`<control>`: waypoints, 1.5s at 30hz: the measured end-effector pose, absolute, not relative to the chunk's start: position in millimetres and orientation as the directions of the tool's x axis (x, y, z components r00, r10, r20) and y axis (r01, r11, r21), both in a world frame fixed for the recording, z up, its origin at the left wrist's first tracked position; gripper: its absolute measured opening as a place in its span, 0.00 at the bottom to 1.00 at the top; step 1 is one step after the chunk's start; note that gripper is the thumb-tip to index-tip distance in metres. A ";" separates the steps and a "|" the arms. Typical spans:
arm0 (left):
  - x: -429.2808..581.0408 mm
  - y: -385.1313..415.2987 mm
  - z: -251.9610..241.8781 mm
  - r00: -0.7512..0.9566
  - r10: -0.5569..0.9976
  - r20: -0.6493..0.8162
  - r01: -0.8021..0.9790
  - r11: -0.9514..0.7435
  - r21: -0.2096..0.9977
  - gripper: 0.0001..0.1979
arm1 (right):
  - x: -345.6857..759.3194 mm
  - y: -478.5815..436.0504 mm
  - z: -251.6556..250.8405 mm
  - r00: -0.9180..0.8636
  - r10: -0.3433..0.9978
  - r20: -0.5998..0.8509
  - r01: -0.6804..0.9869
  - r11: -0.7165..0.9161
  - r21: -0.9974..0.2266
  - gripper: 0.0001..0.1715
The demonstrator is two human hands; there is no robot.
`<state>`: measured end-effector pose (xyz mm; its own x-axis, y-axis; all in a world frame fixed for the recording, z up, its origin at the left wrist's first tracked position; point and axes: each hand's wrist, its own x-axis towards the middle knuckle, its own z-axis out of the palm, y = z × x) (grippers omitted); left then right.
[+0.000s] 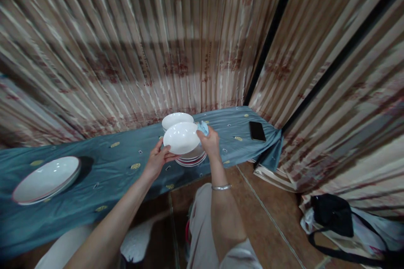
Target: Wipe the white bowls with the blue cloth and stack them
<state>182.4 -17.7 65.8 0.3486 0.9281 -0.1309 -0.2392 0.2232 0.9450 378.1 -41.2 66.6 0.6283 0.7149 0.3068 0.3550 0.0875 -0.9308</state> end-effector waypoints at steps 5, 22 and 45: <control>186.5 -11.0 67.2 0.406 0.905 -0.128 -0.042 0.158 0.986 0.34 | 384.2 -48.9 70.0 0.617 0.730 0.293 0.550 -0.135 -0.824 0.15; 188.7 1.1 56.5 0.474 0.878 -0.074 0.248 -0.053 0.967 0.27 | 384.4 -53.0 69.3 0.531 0.798 0.283 0.757 -0.298 -0.581 0.19; 189.6 -0.6 58.4 0.443 0.889 -0.113 0.308 -0.032 0.951 0.25 | 376.9 -54.8 81.2 0.625 0.608 0.489 0.669 -0.096 -0.737 0.20</control>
